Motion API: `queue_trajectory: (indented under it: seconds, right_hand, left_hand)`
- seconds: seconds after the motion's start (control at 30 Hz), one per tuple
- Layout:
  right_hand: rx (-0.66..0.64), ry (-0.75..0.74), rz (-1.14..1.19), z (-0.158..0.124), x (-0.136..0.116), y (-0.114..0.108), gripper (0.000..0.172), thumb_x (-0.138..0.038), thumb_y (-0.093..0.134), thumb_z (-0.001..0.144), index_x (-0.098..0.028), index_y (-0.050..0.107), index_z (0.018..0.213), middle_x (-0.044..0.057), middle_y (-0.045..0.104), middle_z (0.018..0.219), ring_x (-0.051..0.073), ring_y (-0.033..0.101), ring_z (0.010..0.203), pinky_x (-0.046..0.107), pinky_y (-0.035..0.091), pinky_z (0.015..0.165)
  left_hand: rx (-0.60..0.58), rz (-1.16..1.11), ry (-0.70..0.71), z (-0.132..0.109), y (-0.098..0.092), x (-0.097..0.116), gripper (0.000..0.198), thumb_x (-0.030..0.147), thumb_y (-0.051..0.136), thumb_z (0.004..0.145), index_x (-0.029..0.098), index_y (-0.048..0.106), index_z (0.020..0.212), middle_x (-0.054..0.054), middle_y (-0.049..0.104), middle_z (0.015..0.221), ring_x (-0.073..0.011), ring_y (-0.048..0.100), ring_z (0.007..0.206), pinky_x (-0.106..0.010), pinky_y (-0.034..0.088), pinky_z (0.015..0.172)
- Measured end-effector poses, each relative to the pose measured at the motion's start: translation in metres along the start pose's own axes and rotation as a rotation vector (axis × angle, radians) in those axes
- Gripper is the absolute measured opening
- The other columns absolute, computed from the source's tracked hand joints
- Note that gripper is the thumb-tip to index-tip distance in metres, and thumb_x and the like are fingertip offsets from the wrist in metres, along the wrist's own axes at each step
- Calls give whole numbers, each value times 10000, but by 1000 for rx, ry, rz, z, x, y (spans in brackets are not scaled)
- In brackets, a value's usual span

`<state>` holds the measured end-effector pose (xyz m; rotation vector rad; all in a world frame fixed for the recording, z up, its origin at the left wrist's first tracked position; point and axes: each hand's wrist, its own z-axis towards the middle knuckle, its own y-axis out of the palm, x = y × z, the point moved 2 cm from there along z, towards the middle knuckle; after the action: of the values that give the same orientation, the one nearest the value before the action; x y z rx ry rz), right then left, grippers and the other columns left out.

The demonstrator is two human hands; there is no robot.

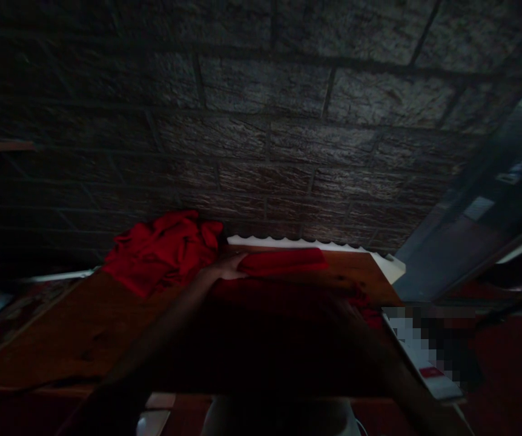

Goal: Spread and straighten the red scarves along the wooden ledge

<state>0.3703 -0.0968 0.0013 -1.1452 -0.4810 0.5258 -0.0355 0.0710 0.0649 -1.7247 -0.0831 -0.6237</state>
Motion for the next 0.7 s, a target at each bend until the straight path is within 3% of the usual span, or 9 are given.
queue_trajectory:
  seconds: [0.07, 0.13, 0.23, 0.37, 0.47, 0.53, 0.63, 0.7]
  right_hand:
    - [-43, 6, -5, 15, -2, 5, 880, 19, 321, 867, -287, 79, 1656, 89, 311, 1645, 295, 346, 1496, 558, 397, 1184]
    - [-94, 4, -7, 35, 3, 11, 854, 33, 344, 851, -270, 227, 1640, 97, 390, 1607, 288, 393, 1471, 540, 383, 1196]
    - [-206, -35, -19, 58, 16, 14, 752, 21, 398, 841, -264, 481, 1532, 112, 559, 1474, 285, 548, 1345, 496, 458, 1135]
    - [-281, -44, -34, 71, 39, 9, 709, 32, 415, 825, -252, 582, 1452, 141, 605, 1408, 296, 635, 1224, 483, 516, 1054]
    - [-276, 16, -28, 79, 63, 3, 685, 31, 429, 815, -254, 623, 1407, 140, 621, 1388, 307, 637, 1218, 495, 508, 1055]
    - [-269, 79, -33, 85, 80, 1, 631, 21, 419, 828, -225, 655, 1358, 149, 636, 1363, 307, 629, 1226, 490, 498, 1063]
    - [-167, 255, -41, 85, 100, -2, 580, -8, 400, 845, -173, 653, 1340, 186, 607, 1389, 345, 564, 1307, 559, 449, 1098]
    - [-62, 400, 6, 71, 103, -3, 581, -54, 410, 851, -140, 604, 1393, 222, 551, 1442, 389, 509, 1357, 624, 416, 1102]
  left_hand:
    - [20, 38, -24, 2, 0, -6, 808, 354, 732, 653, 162, 560, 1418, -200, 468, 1552, -379, 417, 1458, -456, 295, 1220]
    - [26, 29, -59, -4, -1, -13, 787, 305, 737, 604, 163, 593, 1365, -207, 506, 1518, -375, 463, 1424, -435, 339, 1195]
    - [30, 15, -184, -29, -4, -22, 721, 278, 729, 567, 153, 635, 1271, -245, 541, 1467, -405, 512, 1371, -459, 395, 1146]
    - [52, 21, -345, -91, -3, -33, 619, 316, 772, 547, 120, 686, 1128, -315, 606, 1338, -507, 572, 1258, -572, 470, 1030]
    - [51, -231, -436, -146, -1, -36, 581, 360, 875, 480, 176, 742, 1015, -214, 736, 1054, -449, 701, 1036, -493, 579, 866]
    - [-40, -473, -482, -170, -1, -32, 580, 383, 916, 445, 202, 767, 975, -132, 744, 820, -359, 735, 765, -405, 607, 676]
    - [-128, -614, -395, -167, -5, -17, 583, 446, 907, 517, 236, 763, 1041, -67, 732, 738, -229, 666, 566, -288, 559, 540]
    - [12, -581, -275, -139, -8, -6, 556, 471, 881, 587, 247, 744, 1077, -69, 759, 863, -217, 698, 689, -260, 569, 641]
